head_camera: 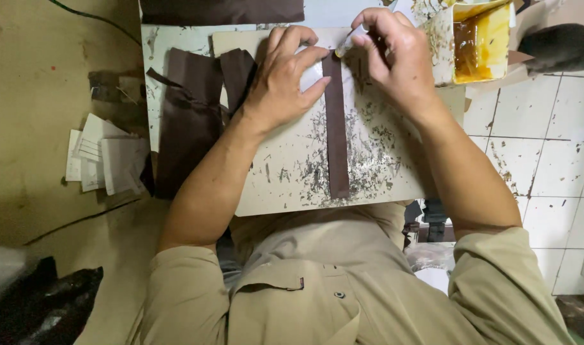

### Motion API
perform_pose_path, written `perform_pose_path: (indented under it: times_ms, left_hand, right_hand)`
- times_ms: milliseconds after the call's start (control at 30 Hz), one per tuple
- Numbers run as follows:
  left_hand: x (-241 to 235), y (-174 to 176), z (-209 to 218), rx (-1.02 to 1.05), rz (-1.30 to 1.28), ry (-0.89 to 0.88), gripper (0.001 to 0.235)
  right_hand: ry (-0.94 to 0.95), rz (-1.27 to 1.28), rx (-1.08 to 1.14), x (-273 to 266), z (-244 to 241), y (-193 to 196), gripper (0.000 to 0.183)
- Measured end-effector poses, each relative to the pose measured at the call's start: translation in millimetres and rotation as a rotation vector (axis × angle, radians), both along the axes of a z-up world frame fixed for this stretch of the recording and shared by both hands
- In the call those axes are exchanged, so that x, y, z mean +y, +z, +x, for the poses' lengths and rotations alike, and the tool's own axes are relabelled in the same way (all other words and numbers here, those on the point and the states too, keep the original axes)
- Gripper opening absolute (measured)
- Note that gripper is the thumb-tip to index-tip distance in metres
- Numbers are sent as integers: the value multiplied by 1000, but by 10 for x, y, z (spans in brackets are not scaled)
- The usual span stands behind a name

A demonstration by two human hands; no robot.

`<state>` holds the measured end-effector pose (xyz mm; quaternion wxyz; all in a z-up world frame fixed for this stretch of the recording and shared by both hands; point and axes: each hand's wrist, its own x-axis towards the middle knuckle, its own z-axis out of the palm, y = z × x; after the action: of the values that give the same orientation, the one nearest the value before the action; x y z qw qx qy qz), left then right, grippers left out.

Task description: The person applies glue to the edges of dark brown leather strips and presses them onto a flat board. They repeat this process for multiple strips, smoothing each one after placement.

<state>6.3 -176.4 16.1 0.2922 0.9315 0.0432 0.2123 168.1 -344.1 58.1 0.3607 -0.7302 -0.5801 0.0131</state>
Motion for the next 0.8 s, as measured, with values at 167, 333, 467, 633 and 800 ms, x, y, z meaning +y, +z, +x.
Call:
perform_pose_path:
  times_ms: [167,333,467,633,800]
  left_hand:
    - [12,54,0,-65,-1,-26,39]
    - [6,15,0,5,0,-8,44]
    - [10,31,-12,-27,12,-16,46]
    - [14,89,-19,-14,-19,-38,44]
    - [17,101,-34,-41,-33,-65,39]
  right_hand:
    - [-31,-45,-15,29,-4,-34,9]
    - [-19,-23,-38,38,-4,-47,5]
    - [27,-34,-53,-34,-12,-74,4]
    - [87,-24,-79,-210,-156,-122,6]
    - [110,-53,-99,-401,-367,-75,5]
